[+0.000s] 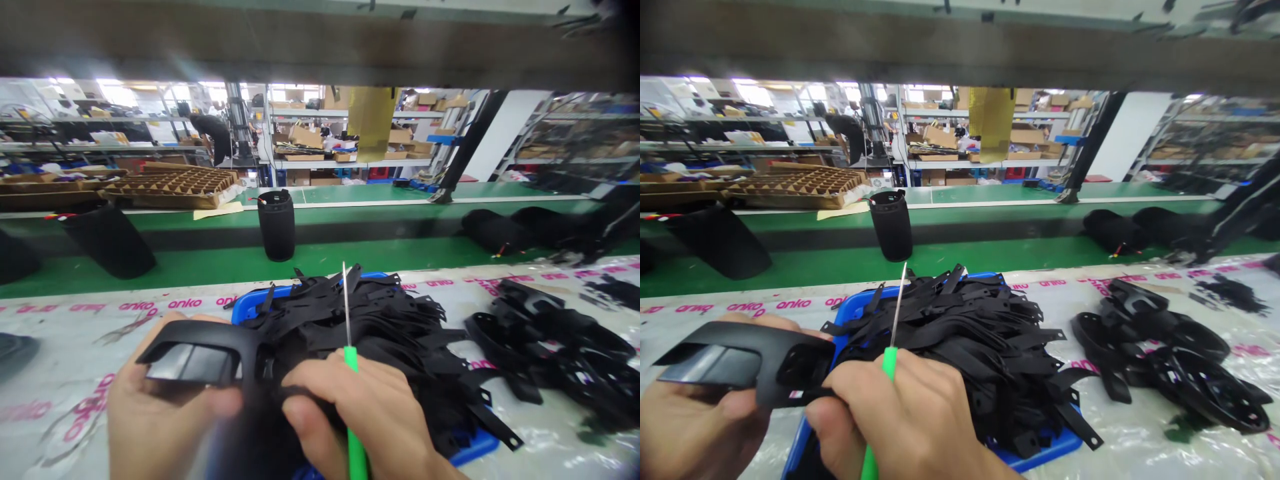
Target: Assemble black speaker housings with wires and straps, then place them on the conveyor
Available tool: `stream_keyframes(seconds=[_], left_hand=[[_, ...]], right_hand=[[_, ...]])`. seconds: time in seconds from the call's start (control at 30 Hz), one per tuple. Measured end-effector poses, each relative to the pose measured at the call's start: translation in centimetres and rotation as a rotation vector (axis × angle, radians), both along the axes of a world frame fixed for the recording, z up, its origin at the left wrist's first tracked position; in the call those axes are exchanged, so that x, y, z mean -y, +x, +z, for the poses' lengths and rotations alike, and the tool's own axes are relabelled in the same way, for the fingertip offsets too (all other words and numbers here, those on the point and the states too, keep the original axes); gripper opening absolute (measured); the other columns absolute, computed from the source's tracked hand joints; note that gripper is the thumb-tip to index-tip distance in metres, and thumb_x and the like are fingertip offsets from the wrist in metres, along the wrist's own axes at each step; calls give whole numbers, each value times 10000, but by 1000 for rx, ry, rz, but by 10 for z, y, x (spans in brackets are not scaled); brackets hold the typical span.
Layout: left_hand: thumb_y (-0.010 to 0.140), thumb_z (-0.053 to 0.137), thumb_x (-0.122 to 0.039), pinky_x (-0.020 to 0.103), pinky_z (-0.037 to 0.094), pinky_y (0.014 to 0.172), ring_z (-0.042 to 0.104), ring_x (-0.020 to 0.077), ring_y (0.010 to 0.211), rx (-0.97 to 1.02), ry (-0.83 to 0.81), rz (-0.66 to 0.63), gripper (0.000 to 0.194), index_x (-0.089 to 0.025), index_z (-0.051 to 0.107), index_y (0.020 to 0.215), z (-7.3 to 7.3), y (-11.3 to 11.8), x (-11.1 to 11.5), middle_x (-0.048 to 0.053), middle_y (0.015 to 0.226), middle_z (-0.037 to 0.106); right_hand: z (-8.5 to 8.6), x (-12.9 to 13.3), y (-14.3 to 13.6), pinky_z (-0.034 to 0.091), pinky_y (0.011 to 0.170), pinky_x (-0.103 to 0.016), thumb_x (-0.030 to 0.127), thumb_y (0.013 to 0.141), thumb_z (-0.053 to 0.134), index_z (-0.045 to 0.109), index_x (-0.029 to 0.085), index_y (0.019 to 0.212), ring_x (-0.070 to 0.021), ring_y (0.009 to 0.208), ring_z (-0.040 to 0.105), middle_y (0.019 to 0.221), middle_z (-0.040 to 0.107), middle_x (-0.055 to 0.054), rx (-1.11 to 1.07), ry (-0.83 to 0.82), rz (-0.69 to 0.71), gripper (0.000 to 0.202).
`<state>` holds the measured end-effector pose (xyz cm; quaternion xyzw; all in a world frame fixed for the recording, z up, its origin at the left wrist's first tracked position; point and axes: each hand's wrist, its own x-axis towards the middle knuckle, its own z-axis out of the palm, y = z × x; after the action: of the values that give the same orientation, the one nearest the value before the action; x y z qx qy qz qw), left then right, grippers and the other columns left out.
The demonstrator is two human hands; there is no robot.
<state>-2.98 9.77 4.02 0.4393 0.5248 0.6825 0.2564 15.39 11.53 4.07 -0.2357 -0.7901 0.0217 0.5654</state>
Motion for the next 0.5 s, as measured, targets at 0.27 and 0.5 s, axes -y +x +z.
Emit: stream_keyframes(seconds=[0.27, 0.5], left_hand=[[540, 855, -596, 261, 572, 537, 687, 222, 614, -138, 181, -34, 461, -232, 673, 757, -1, 5, 1, -1, 743, 716], [565, 852, -595, 273, 578, 585, 705, 234, 703, -159, 197, -77, 455, -248, 629, 758, -4, 6, 0, -25, 750, 698]], right_hand=[[1, 2, -1, 435, 428, -254, 121, 940, 526, 630, 160, 874, -102, 414, 557, 651, 721, 6, 16, 69, -79, 129], [-6, 3, -10, 414, 418, -233, 154, 946, 489, 671, 194, 826, -88, 357, 481, 476, 529, 58, -87, 132, -202, 221]])
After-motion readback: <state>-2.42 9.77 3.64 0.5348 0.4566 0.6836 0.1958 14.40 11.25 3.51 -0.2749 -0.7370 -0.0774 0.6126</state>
